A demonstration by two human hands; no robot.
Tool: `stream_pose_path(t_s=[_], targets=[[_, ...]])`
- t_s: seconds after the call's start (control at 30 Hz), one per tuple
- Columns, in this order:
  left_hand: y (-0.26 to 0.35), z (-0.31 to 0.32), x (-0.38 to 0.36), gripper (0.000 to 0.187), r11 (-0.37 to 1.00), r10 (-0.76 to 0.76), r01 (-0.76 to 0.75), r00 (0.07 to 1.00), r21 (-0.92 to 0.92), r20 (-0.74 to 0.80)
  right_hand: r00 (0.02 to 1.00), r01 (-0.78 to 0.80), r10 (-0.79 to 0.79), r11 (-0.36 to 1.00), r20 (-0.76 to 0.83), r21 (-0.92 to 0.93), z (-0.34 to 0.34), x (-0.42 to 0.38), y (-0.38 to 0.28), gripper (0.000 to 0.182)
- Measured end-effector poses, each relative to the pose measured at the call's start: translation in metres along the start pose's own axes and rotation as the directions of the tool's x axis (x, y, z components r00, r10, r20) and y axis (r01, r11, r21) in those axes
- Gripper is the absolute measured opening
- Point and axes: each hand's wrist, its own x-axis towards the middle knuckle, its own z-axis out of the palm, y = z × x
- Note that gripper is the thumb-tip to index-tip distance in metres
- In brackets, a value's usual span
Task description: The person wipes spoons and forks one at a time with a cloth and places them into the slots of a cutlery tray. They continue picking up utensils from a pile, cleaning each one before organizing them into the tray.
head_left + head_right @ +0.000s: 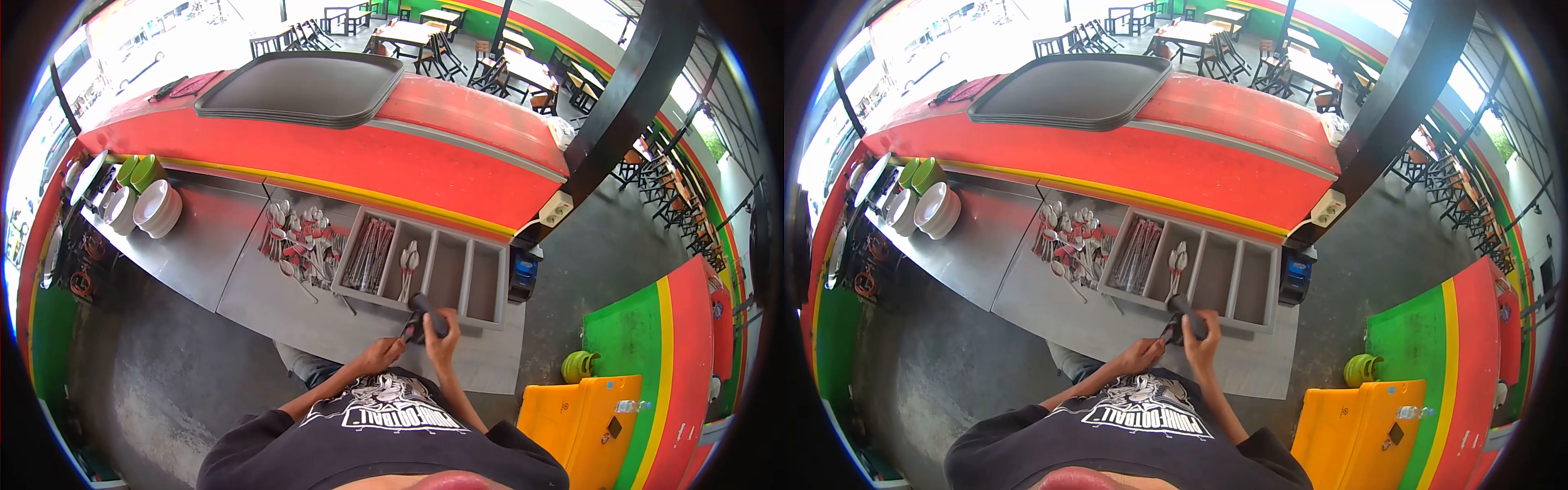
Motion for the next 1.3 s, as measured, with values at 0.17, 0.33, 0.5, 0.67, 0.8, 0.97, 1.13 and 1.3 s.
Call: stream_pose_path(t_s=[0.17,0.33,0.5,0.67,0.8,0.97,1.13,1.3], targets=[[0.008,0.000,-0.002,0.037,0.991,0.049,-0.045,0.999,0.123,-0.023,0.986,0.151,-0.148,0.988,0.076,-0.038,0.022,-0.011,-0.003,0.020],[0.005,-0.003,-0.007,0.039,0.956,0.157,-0.173,0.984,0.237,0.083,0.989,0.131,-0.140,0.979,-0.049,-0.159,0.014,0.008,0.000,0.018],[0.013,-0.001,-0.007,0.040,0.977,0.096,-0.112,0.991,0.182,0.092,0.981,0.060,-0.093,0.980,-0.170,-0.189,0.008,0.020,0.019,0.022],[0.011,-0.002,-0.006,0.039,0.987,0.066,-0.080,0.993,0.140,0.102,0.951,-0.025,-0.019,0.990,-0.310,-0.137,0.006,0.022,0.030,0.025],[0.009,-0.001,-0.005,0.041,0.994,0.103,-0.105,0.993,0.037,0.050,0.975,-0.081,0.059,0.992,-0.215,-0.095,-0.002,0.018,0.044,0.027],[0.008,-0.004,0.001,0.044,0.996,0.068,-0.064,0.996,0.067,-0.057,0.960,-0.278,0.272,0.954,0.067,0.109,-0.008,0.005,0.059,0.021],[0.016,-0.004,0.007,0.041,0.980,0.042,-0.009,0.986,0.200,-0.163,0.879,-0.416,0.332,0.885,0.341,0.211,-0.007,-0.007,0.037,0.014],[-0.004,-0.005,0.015,0.027,0.868,0.131,-0.058,0.985,0.494,-0.114,0.835,-0.377,0.317,0.925,0.450,0.049,0.000,-0.012,0.024,0.022]])
